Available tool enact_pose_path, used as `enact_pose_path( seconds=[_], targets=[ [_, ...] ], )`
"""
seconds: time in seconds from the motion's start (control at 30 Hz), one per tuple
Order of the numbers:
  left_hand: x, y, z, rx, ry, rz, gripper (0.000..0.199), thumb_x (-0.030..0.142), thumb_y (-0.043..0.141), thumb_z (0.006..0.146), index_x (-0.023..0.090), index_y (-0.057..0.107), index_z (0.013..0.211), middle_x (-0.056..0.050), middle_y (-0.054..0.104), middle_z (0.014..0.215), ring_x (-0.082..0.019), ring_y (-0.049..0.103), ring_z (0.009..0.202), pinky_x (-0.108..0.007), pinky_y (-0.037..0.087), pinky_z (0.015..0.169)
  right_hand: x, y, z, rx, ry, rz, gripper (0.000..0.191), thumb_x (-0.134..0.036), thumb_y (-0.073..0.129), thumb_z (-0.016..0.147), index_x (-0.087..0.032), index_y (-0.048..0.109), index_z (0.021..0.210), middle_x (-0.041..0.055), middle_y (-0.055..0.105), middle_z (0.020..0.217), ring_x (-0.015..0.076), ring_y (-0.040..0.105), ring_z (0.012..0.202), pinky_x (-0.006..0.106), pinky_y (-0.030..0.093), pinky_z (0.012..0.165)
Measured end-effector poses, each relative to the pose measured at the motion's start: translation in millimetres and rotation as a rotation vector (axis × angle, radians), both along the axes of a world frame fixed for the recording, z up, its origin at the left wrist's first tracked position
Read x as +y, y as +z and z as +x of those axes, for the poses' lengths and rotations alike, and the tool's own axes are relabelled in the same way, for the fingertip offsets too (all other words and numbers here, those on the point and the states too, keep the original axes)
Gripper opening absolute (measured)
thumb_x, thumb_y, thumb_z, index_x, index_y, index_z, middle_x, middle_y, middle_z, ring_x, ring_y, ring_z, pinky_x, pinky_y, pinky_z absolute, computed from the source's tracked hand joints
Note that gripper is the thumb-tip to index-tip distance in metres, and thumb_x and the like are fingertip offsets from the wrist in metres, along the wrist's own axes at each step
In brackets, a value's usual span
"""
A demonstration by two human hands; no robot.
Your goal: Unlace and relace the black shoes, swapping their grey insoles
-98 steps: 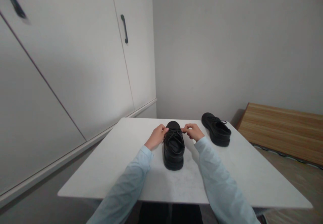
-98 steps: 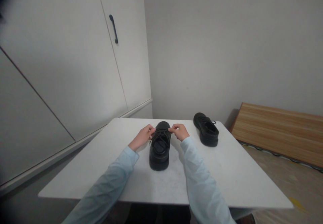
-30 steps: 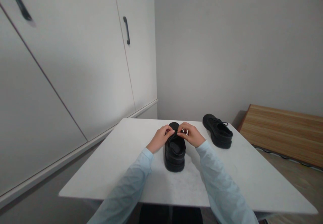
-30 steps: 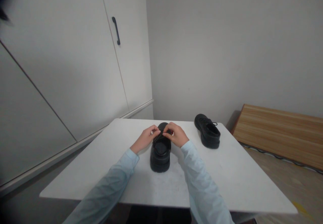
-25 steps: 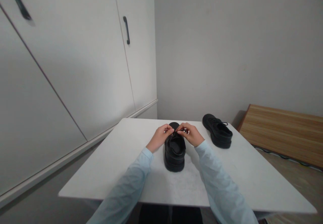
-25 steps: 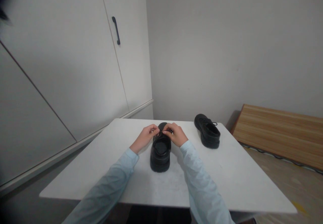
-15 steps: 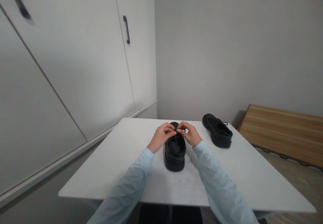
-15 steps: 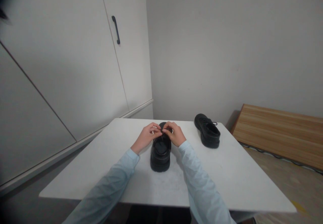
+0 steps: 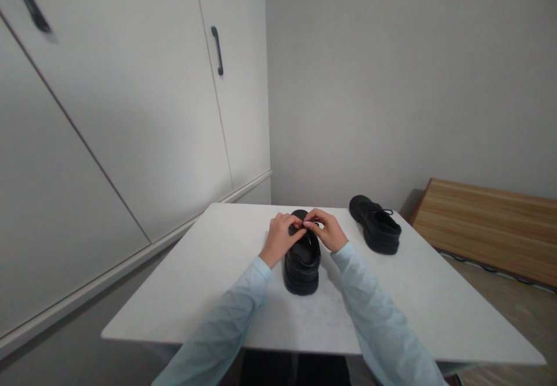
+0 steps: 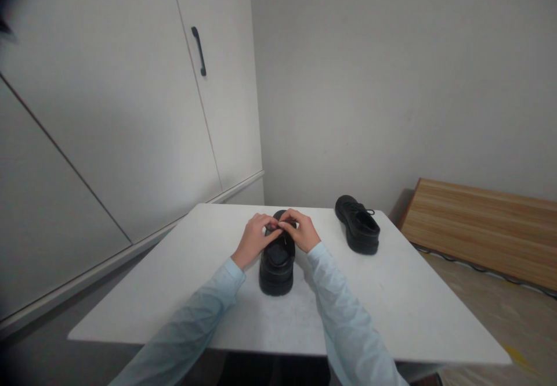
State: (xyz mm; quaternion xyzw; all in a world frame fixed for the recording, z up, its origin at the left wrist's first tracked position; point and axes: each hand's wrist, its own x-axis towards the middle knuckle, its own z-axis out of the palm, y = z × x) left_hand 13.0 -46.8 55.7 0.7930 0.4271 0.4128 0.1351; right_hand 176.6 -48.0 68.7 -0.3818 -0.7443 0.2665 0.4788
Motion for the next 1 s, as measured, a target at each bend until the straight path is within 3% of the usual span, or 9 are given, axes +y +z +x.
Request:
enact_pose_path(
  seconds=[0.17,0.47,0.7,1.0],
  targets=[
    [-0.7,-3.3,1.2,0.116,0.051,0.107,0.010,0.029,0.060,0.078,0.020,0.058,0.082,-0.004,0.061,0.088,-0.023,0.047,0.092,-0.035,0.032,0.081,1.6,0.6,3.3,0.030,0.016,-0.055,0.020,-0.038,0.063,0.076,-0.018,0.059,0.073,0.0026,0.061,0.075,0.0169,0.057,0.077,0.031,0.047,0.076],
    [2.1,-7.7,2.8,0.120,-0.009,0.199,0.006,0.019,0.049,0.084,0.019,0.055,0.086,-0.004,0.061,0.086,-0.019,0.051,0.089,-0.036,0.032,0.092,5.9,-0.7,15.0,0.110,0.080,-0.123,0.025,-0.042,0.070,0.069,-0.018,0.061,0.069,0.0024,0.058,0.080,0.0160,0.056,0.081,0.030,0.046,0.074],
    [3.1,-5.2,-3.0,0.105,0.022,0.279,0.010,0.030,0.058,0.083,0.021,0.062,0.086,-0.002,0.064,0.083,-0.019,0.051,0.087,-0.036,0.034,0.086,12.1,-5.6,19.2,0.179,0.112,-0.160,0.031,-0.046,0.072,0.065,-0.017,0.061,0.067,0.0031,0.060,0.079,0.0170,0.056,0.080,0.032,0.046,0.072],
    [12.5,-0.8,-16.7,0.168,0.046,0.283,0.019,0.029,0.050,0.088,0.023,0.067,0.083,-0.002,0.065,0.083,-0.019,0.049,0.087,-0.035,0.033,0.084,19.5,-10.8,26.3,0.198,0.124,-0.180,0.027,-0.040,0.072,0.067,-0.017,0.060,0.064,0.0030,0.062,0.079,0.0165,0.057,0.079,0.033,0.044,0.077]
  ],
)
